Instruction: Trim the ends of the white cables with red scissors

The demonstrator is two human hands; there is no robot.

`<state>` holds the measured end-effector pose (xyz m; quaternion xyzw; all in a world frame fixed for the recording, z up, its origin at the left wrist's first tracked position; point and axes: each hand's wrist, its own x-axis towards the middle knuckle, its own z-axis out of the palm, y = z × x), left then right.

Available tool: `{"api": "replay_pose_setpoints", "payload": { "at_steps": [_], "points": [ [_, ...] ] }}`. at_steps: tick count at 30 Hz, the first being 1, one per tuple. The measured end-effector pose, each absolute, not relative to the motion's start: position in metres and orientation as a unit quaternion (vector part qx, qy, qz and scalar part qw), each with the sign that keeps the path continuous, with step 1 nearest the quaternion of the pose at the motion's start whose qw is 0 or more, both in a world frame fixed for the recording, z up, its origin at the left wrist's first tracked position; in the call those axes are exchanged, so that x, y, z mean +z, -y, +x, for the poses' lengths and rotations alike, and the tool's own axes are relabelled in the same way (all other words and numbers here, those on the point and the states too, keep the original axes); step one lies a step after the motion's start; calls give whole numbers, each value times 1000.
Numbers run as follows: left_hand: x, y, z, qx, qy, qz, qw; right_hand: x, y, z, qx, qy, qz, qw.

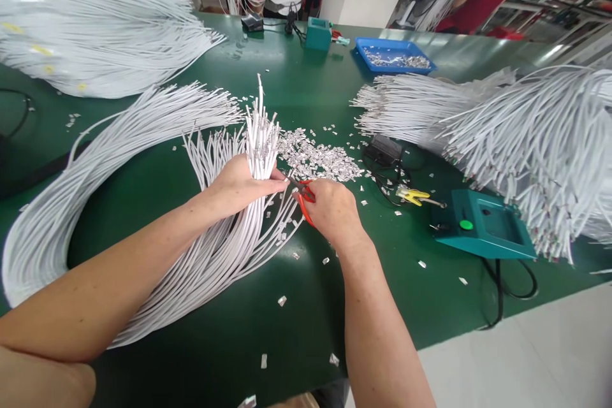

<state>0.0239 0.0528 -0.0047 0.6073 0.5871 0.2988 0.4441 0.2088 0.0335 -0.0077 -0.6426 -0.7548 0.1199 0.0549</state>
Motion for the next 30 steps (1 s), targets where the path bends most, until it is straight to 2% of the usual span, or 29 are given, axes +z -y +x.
{"api": "replay_pose_setpoints", "payload": {
  "at_steps": [10, 16, 18, 22, 24, 30],
  "points": [
    [-2, -51, 25, 322, -555, 568, 515, -9, -36, 211, 177, 744, -640, 72],
    [-3, -52, 24, 322, -535, 559, 545, -8, -36, 217, 226, 734, -631, 112],
    [0, -51, 24, 316, -536, 563, 544, -8, -37, 222, 289, 711, -621, 159],
    [10, -47, 26, 303, -537, 562, 551, -9, -40, 224, 438, 596, -572, 354],
    [11, -45, 28, 305, -530, 561, 559, -10, -40, 221, 500, 554, -516, 421],
    [3, -48, 27, 318, -481, 554, 601, -13, -39, 212, 596, 536, -409, 436]
  ]
}}
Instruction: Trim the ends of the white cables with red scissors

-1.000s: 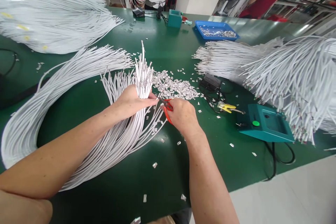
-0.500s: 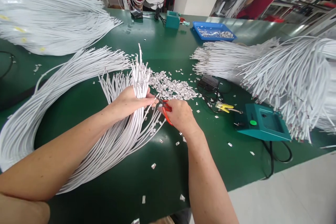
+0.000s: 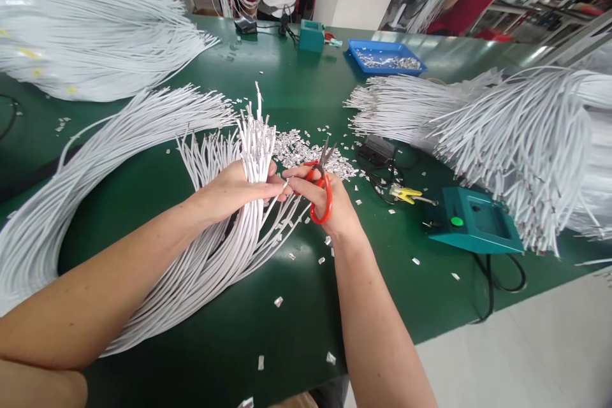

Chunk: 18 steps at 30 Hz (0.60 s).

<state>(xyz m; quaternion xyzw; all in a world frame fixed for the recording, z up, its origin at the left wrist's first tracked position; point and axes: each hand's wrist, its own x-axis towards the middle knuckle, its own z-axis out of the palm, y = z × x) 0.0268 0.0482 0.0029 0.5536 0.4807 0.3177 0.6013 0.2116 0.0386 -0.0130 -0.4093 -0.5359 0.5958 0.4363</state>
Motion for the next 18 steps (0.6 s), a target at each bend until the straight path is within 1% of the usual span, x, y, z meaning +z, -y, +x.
{"api": "replay_pose_setpoints", "payload": {
  "at_steps": [5, 8, 11, 13, 15, 18],
  "points": [
    [5, -49, 26, 317, -459, 557, 616, -10, -40, 211, 595, 554, -383, 439],
    [4, -49, 26, 318, -463, 550, 618, -10, -40, 209, 582, 549, -420, 428],
    [0, -49, 26, 329, -490, 542, 598, -10, -38, 205, 548, 537, -476, 431],
    [-3, -49, 26, 339, -512, 538, 577, -9, -36, 203, 520, 536, -496, 444],
    [-5, -50, 27, 346, -535, 533, 556, -8, -34, 201, 514, 539, -484, 460],
    [-4, -50, 27, 347, -562, 522, 540, -9, -34, 201, 513, 513, -466, 506]
  ]
}}
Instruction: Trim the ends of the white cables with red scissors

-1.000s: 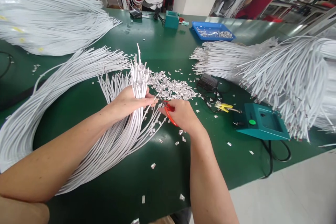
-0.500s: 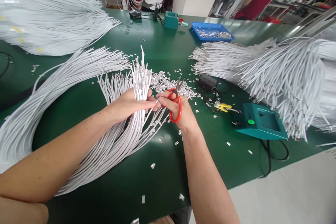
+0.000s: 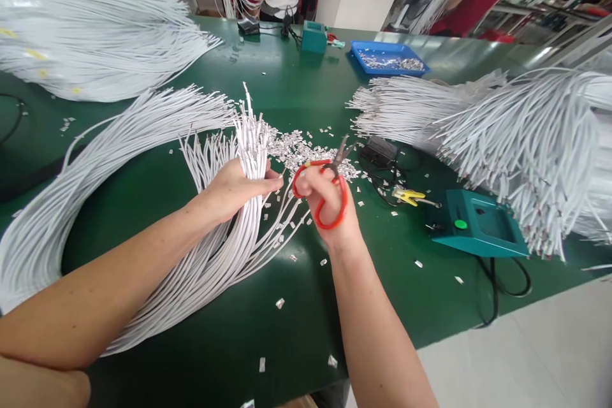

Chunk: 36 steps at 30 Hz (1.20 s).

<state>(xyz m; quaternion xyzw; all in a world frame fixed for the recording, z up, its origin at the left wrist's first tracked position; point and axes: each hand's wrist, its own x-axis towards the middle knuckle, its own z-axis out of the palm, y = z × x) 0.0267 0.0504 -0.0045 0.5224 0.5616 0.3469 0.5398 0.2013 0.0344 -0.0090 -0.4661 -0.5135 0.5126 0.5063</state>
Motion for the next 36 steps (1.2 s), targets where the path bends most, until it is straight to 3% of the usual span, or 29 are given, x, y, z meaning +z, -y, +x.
{"api": "replay_pose_setpoints", "payload": {
  "at_steps": [3, 11, 15, 18, 23, 29, 36],
  "points": [
    [-3, -49, 27, 347, -562, 512, 549, -12, -37, 201, 484, 459, -506, 547],
    [4, -49, 23, 296, -527, 555, 572, -16, -36, 196, 574, 476, -464, 478],
    [8, -51, 19, 268, -533, 544, 590, -17, -36, 200, 418, 448, -616, 494],
    [8, -50, 19, 265, -537, 550, 582, -14, -36, 202, 350, 434, -603, 571],
    [4, -46, 25, 257, -504, 586, 580, -11, -37, 202, 481, 386, -467, 634],
    [1, -41, 31, 230, -475, 584, 617, -11, -41, 208, 616, 380, -361, 588],
    [-4, -40, 34, 312, -427, 476, 703, -7, -36, 204, 645, 390, -382, 535]
  ]
}}
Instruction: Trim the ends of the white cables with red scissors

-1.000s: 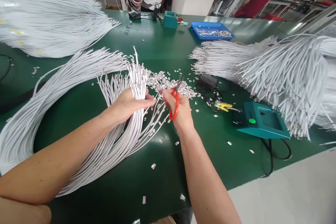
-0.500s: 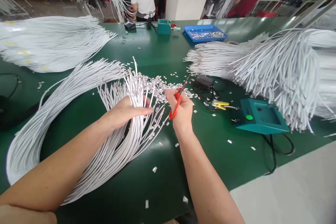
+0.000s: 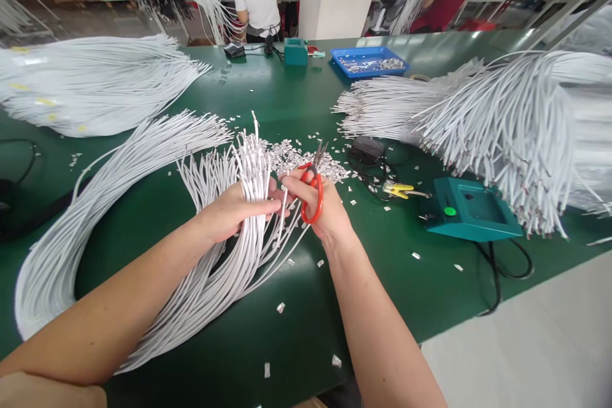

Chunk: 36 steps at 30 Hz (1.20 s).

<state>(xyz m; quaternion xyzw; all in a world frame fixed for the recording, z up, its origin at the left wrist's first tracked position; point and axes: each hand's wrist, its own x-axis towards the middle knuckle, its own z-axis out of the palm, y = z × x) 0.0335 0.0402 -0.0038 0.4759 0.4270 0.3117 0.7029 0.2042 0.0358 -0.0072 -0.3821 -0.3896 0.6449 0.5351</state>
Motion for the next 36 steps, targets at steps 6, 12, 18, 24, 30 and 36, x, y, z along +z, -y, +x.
{"api": "replay_pose_setpoints", "payload": {
  "at_steps": [6, 12, 18, 24, 30, 36],
  "points": [
    [-6, -44, 35, 374, -456, 464, 661, -9, -33, 199, 603, 474, -393, 507],
    [-4, -45, 30, 390, -500, 459, 623, -12, -38, 212, 370, 600, -597, 384],
    [-1, -43, 33, 395, -535, 501, 554, -13, -36, 209, 254, 696, -635, 217],
    [2, -42, 34, 405, -527, 538, 519, -8, -31, 208, 176, 717, -651, 177],
    [2, -41, 31, 385, -544, 552, 500, -9, -31, 208, 155, 728, -648, 162],
    [6, -39, 32, 387, -523, 525, 549, -12, -33, 210, 151, 738, -636, 169]
  ]
}}
